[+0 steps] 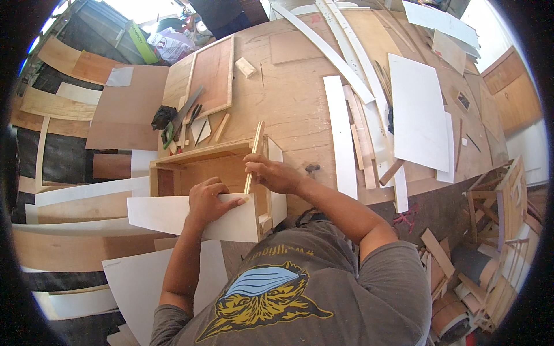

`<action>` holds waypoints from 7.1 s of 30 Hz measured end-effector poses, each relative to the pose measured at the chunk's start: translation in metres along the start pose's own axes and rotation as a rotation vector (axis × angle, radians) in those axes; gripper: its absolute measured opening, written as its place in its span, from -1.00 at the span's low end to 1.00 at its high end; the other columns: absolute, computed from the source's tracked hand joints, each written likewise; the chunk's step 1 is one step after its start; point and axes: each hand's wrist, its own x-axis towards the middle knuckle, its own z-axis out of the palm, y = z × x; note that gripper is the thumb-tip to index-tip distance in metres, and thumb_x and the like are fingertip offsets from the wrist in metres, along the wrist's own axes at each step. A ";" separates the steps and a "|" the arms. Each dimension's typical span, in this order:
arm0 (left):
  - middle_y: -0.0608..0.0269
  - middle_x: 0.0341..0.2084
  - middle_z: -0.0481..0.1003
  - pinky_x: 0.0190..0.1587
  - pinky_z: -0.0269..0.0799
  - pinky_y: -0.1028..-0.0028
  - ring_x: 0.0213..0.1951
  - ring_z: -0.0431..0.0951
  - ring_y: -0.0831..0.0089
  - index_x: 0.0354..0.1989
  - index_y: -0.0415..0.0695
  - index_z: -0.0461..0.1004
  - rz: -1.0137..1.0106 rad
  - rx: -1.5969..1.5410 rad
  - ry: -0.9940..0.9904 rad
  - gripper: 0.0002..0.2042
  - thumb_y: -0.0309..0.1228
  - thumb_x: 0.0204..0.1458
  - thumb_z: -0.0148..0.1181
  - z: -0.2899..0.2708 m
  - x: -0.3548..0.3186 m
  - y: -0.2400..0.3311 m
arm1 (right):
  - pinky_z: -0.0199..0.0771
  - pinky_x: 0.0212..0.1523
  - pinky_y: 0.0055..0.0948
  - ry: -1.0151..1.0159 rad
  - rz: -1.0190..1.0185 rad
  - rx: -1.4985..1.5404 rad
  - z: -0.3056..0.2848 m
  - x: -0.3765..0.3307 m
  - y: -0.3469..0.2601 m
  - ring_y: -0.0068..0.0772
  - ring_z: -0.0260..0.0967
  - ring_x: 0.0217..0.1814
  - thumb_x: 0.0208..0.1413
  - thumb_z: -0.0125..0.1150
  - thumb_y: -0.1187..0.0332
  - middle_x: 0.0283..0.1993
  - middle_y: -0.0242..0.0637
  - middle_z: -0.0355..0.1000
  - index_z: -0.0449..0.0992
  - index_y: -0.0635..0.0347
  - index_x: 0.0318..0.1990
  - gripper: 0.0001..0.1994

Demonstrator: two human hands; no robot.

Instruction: The person selects wooden pieces from a pile on the floor, marks them with a pencil, cuts a piece using a hand saw, and fits the pieces together to construct a rectangular frame or drawer-like structure on a workbench.

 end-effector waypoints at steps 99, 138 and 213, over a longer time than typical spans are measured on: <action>0.08 -0.65 0.56 -0.38 0.47 0.21 -0.52 0.62 0.12 -0.58 -0.19 0.61 -0.119 0.029 -0.195 -0.45 0.17 -0.16 0.44 -0.009 0.005 0.008 | 0.63 -0.10 -0.15 -0.022 0.037 -0.101 0.000 -0.008 0.001 0.05 0.52 0.05 0.10 0.28 0.52 0.30 -0.08 0.27 0.32 0.11 0.07 -0.61; 0.00 -0.66 0.53 -0.37 0.48 0.21 -0.51 0.60 0.12 -0.53 -0.18 0.66 -0.032 -0.217 -0.299 -0.43 0.21 -0.02 0.32 0.101 0.113 -0.048 | 0.48 0.19 -0.10 0.169 0.344 -0.248 -0.065 -0.075 0.009 0.16 0.36 0.28 0.07 0.15 0.67 0.32 0.12 0.24 0.30 0.19 0.12 -0.56; 0.22 -0.52 0.49 -0.49 0.36 0.49 -0.56 0.44 0.56 0.02 -0.31 0.54 -0.232 -1.004 0.320 -0.55 -0.16 0.15 0.33 0.017 -0.061 -0.014 | 0.52 -0.29 -0.16 -0.053 0.923 -0.574 -0.022 0.031 -0.073 0.00 0.55 -0.33 0.00 0.41 0.07 -0.44 -0.07 0.53 0.48 0.29 -0.19 -0.56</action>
